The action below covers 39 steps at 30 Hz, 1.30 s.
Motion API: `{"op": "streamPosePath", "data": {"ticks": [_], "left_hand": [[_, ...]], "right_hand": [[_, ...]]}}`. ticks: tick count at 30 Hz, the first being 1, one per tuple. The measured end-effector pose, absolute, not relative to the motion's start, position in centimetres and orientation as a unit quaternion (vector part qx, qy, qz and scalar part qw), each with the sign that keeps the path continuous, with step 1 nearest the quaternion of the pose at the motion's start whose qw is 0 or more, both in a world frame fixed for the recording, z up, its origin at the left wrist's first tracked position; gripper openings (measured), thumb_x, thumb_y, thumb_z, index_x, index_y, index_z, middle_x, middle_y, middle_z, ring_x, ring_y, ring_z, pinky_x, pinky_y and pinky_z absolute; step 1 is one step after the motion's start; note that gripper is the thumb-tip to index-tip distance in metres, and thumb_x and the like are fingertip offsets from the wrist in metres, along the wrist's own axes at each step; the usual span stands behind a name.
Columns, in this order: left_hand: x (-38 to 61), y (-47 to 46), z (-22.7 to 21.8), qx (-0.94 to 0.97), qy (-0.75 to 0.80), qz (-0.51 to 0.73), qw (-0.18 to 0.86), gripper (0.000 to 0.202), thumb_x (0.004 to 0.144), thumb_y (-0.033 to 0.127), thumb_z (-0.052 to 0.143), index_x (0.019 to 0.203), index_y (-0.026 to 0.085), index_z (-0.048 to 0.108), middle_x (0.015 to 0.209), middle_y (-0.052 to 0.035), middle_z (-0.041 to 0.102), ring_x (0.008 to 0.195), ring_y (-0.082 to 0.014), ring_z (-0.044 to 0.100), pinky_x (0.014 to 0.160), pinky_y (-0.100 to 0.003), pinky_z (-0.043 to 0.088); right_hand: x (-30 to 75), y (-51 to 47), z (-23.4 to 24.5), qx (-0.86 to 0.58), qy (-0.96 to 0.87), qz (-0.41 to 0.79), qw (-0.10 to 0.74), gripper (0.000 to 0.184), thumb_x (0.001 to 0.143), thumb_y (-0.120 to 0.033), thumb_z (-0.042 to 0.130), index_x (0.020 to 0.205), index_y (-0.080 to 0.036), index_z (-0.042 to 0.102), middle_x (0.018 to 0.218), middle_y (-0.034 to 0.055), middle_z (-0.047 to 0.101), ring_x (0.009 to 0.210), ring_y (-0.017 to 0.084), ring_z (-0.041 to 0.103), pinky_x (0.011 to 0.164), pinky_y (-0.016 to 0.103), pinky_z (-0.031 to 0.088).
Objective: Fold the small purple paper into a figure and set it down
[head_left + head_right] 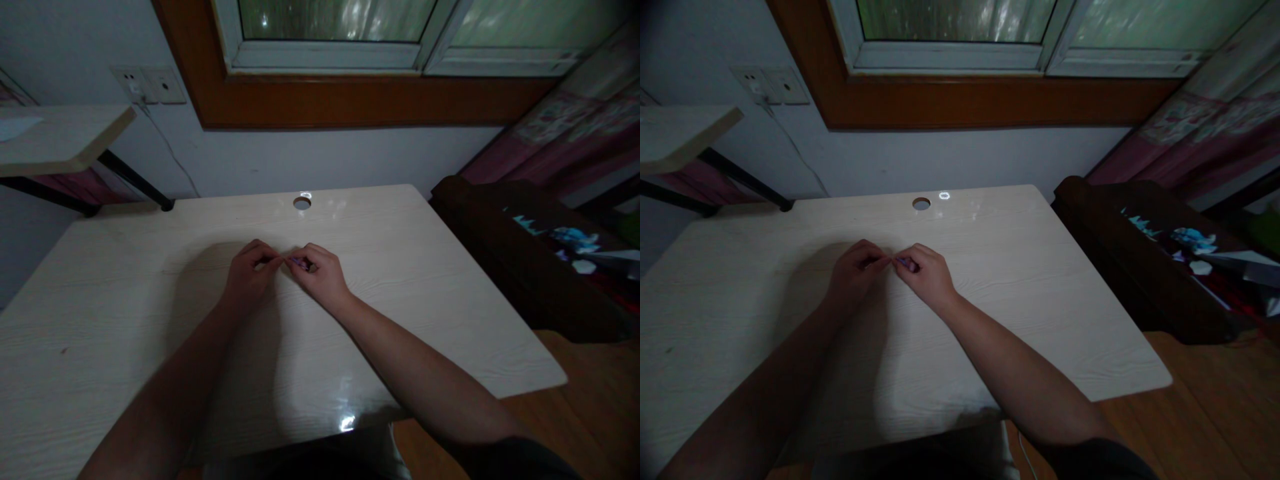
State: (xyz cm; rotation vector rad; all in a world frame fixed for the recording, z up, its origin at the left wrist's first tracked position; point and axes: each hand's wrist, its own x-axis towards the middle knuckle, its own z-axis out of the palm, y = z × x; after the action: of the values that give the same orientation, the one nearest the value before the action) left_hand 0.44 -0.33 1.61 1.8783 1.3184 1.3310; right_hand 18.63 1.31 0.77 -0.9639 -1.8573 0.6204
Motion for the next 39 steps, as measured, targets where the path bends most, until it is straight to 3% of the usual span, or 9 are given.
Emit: {"op": "streamPosePath", "data": {"ticks": [13, 19, 31, 39], "left_hand": [[-0.05, 0.14, 1.53, 0.685, 0.503, 0.486, 0.204, 0.008, 0.085, 0.019, 0.065, 0.077, 0.019, 0.066, 0.079, -0.0009, 0.06, 0.074, -0.0145, 0.056, 0.067, -0.027, 0.045], [0.13, 0.25, 1.2, 0.668, 0.496, 0.502, 0.235, 0.004, 0.085, 0.024, 0.069, 0.083, 0.021, 0.071, 0.084, -0.0014, 0.063, 0.077, -0.0139, 0.06, 0.067, -0.024, 0.049], [-0.01, 0.04, 1.54, 0.673, 0.506, 0.485, 0.235, 0.009, 0.084, 0.024, 0.068, 0.077, 0.021, 0.071, 0.078, -0.0006, 0.063, 0.073, -0.0138, 0.059, 0.067, -0.026, 0.046], [-0.06, 0.27, 1.18, 0.67, 0.517, 0.479, 0.233, 0.01, 0.086, 0.028, 0.069, 0.078, 0.021, 0.072, 0.078, -0.0009, 0.065, 0.072, -0.0136, 0.06, 0.066, -0.025, 0.047]], "right_hand": [[18.55, 1.74, 0.32, -0.408, -0.686, 0.368, 0.477, 0.014, 0.085, -0.035, 0.07, 0.085, -0.021, 0.075, 0.076, 0.0019, 0.067, 0.067, 0.014, 0.06, 0.065, 0.026, 0.046], [18.5, 1.99, -0.07, -0.411, -0.631, 0.443, 0.486, 0.019, 0.083, -0.039, 0.072, 0.085, -0.02, 0.075, 0.075, 0.0029, 0.069, 0.065, 0.015, 0.064, 0.064, 0.027, 0.049], [18.58, 1.7, 0.77, -0.403, -0.695, 0.359, 0.474, 0.012, 0.086, -0.032, 0.069, 0.086, -0.022, 0.076, 0.075, 0.0017, 0.068, 0.069, 0.014, 0.063, 0.066, 0.027, 0.048], [18.53, 1.86, 0.5, -0.409, -0.658, 0.409, 0.483, 0.016, 0.086, -0.035, 0.069, 0.086, -0.021, 0.076, 0.075, 0.0017, 0.068, 0.064, 0.013, 0.063, 0.065, 0.027, 0.049]]}}
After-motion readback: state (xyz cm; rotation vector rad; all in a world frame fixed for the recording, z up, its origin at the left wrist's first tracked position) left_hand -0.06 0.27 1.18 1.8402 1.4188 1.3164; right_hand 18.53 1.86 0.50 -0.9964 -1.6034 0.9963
